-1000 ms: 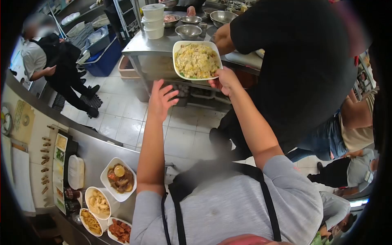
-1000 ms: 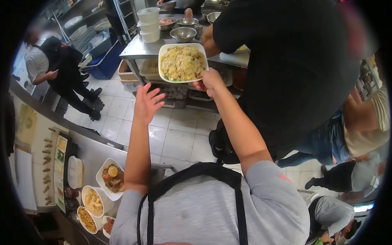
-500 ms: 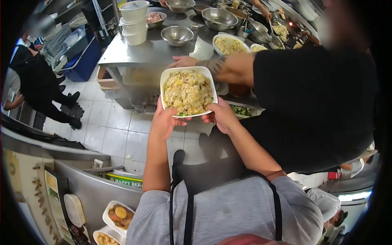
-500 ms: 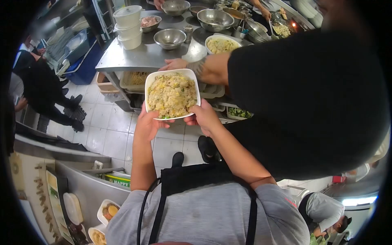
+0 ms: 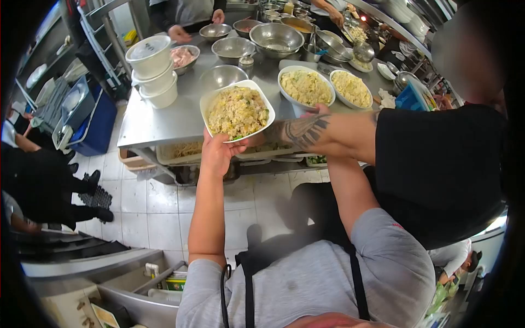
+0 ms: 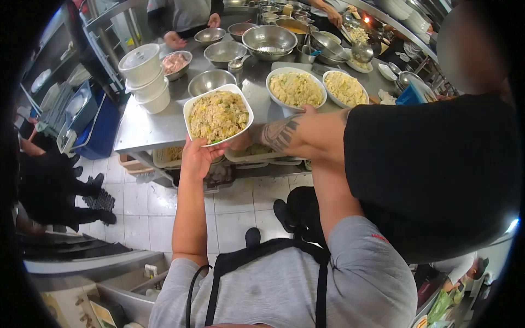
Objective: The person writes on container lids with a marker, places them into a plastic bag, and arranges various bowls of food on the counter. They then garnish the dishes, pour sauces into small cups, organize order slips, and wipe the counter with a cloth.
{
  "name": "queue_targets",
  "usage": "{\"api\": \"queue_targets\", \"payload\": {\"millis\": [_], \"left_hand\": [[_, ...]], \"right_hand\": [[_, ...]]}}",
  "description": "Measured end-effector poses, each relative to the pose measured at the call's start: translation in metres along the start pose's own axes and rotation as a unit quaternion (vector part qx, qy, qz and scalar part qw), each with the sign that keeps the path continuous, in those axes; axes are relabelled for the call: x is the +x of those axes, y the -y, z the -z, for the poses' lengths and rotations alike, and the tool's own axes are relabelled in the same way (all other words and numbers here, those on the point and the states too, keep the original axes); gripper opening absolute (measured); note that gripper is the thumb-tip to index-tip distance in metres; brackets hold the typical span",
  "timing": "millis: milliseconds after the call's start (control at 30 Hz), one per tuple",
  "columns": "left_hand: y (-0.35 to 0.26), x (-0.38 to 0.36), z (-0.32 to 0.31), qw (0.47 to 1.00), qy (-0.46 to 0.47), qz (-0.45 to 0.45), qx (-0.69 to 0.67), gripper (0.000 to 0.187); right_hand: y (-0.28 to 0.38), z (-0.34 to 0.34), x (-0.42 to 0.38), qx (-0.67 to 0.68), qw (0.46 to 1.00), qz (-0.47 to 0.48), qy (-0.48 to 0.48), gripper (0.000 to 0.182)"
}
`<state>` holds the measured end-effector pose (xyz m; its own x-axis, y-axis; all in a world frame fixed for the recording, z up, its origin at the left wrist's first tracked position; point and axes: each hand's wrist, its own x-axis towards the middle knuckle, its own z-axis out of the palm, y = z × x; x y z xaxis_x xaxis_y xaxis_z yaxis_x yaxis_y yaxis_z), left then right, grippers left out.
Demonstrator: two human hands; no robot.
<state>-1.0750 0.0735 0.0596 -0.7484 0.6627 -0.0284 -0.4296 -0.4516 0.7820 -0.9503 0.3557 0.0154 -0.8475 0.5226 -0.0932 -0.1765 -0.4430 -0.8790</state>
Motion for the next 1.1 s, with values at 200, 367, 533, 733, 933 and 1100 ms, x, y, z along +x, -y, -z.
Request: {"api": "queue_targets", "payload": {"millis": [200, 367, 533, 733, 933, 1100], "left_hand": [[-0.001, 0.009, 0.013, 0.999, 0.046, 0.01, -0.015, 0.05], [0.006, 0.038, 0.027, 0.997, 0.076, 0.026, 0.011, 0.046], [0.011, 0.056, 0.034, 0.992, 0.118, 0.034, 0.012, 0.042], [0.015, 0.074, 0.034, 0.99, 0.128, 0.059, 0.012, 0.04], [0.048, 0.132, 0.038, 0.986, 0.12, 0.105, 0.039, 0.037], [0.084, 0.149, 0.041, 0.993, 0.096, 0.061, -0.016, 0.044]], "right_hand": [[-0.012, -0.017, -0.031, 0.045, 0.999, 0.013, 0.028, 0.02], [-0.064, -0.003, -0.063, 0.065, 0.997, 0.03, -0.02, 0.022], [-0.108, -0.002, -0.097, 0.082, 0.993, 0.044, -0.067, 0.023], [-0.145, -0.019, -0.114, 0.098, 0.991, 0.044, -0.081, 0.025], [-0.165, -0.035, -0.123, 0.105, 0.991, 0.025, -0.074, 0.026], [-0.178, -0.057, -0.118, 0.107, 0.994, -0.029, -0.006, 0.028]]}}
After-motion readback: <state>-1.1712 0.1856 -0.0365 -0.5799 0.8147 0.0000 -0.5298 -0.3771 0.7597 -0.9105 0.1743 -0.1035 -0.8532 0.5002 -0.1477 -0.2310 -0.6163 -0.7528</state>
